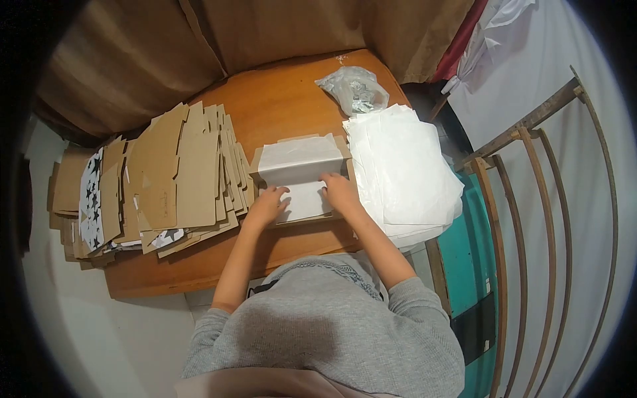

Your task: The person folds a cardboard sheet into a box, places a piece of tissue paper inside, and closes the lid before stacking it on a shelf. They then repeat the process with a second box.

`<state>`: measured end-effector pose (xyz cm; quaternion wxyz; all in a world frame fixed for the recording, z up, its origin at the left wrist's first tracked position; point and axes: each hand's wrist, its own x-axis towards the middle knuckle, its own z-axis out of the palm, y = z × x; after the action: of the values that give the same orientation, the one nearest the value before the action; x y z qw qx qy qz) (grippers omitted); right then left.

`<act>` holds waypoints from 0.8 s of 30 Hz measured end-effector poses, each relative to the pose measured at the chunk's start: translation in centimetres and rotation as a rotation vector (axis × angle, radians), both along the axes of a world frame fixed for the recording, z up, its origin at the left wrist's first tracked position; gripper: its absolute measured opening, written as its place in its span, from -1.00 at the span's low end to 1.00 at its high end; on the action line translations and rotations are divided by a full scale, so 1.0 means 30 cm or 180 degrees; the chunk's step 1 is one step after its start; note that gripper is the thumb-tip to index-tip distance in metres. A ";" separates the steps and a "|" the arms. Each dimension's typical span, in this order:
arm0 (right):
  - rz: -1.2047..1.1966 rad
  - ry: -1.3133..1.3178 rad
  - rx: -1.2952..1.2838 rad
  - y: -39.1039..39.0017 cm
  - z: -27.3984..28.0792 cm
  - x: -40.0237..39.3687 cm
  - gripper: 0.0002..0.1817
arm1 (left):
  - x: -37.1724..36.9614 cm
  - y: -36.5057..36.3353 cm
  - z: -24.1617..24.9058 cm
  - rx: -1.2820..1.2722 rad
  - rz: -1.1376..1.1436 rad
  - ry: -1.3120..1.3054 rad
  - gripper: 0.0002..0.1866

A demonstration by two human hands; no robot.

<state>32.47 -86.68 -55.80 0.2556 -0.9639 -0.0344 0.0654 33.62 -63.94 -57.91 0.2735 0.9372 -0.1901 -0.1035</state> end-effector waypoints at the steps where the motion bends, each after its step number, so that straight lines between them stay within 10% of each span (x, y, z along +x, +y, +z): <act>1: 0.0195 0.0113 -0.0099 0.000 -0.017 -0.004 -0.61 | -0.005 -0.004 -0.019 0.0197 -0.0024 0.0084 -0.62; 12: 0.0707 0.1032 -0.0960 0.078 -0.110 0.002 -0.36 | 0.051 -0.020 -0.170 0.0391 0.0649 0.0632 -0.44; 24: 0.0734 0.1180 -0.1013 0.088 -0.063 0.011 -0.38 | 0.020 -0.032 -0.121 -0.0132 0.1034 0.0552 -0.71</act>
<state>32.79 -84.05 -57.70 0.0937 -0.9533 -0.0858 0.2740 34.21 -64.89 -61.53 0.3212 0.9373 -0.0141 -0.1344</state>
